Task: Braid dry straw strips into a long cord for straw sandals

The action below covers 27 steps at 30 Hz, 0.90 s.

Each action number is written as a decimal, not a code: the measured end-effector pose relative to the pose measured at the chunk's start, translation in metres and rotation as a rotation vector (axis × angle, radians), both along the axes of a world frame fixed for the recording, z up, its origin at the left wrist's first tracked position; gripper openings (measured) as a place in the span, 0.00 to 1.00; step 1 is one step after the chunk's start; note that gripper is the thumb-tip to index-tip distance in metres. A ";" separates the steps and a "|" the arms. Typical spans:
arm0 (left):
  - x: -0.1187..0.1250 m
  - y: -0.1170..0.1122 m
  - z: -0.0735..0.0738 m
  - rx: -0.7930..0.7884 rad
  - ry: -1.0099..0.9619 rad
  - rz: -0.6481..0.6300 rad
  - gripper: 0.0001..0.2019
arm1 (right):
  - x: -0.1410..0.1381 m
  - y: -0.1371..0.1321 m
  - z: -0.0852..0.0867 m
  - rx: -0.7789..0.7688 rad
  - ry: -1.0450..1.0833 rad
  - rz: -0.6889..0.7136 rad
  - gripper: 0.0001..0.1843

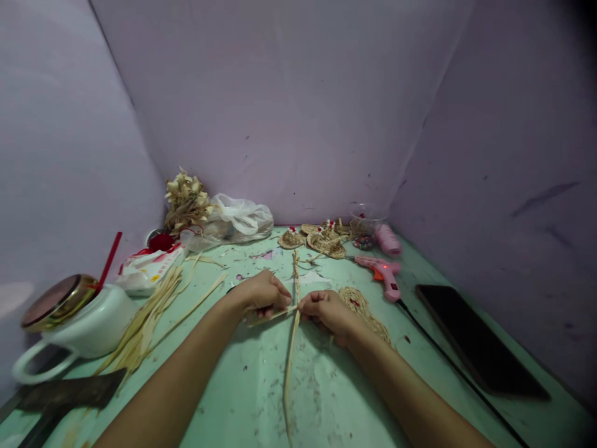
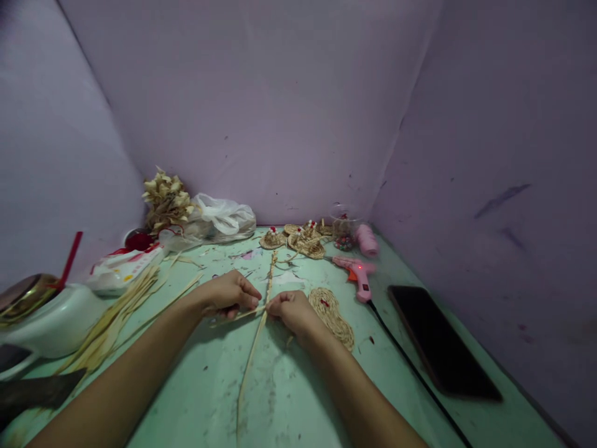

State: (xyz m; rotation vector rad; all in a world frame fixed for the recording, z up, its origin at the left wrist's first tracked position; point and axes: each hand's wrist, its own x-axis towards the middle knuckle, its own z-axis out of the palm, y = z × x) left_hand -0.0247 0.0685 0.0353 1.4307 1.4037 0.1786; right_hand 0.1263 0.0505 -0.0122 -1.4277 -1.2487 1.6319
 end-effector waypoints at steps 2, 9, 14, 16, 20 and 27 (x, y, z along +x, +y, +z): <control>0.001 -0.002 -0.001 0.011 -0.014 -0.031 0.08 | 0.000 0.000 0.000 -0.003 0.001 -0.002 0.02; 0.009 -0.002 -0.013 -0.032 -0.068 0.023 0.05 | 0.000 -0.001 -0.001 0.023 -0.026 0.014 0.03; 0.006 0.002 -0.017 0.016 0.043 -0.007 0.03 | -0.002 -0.001 0.000 0.026 -0.042 0.004 0.02; -0.004 0.007 -0.011 0.052 0.078 -0.005 0.04 | -0.002 -0.002 0.001 0.030 -0.055 -0.008 0.02; -0.049 0.026 0.007 0.307 0.234 0.227 0.08 | -0.003 -0.003 0.004 0.013 -0.056 -0.028 0.03; -0.122 0.050 -0.010 0.440 0.611 0.409 0.08 | -0.004 -0.004 0.006 0.005 -0.029 -0.020 0.03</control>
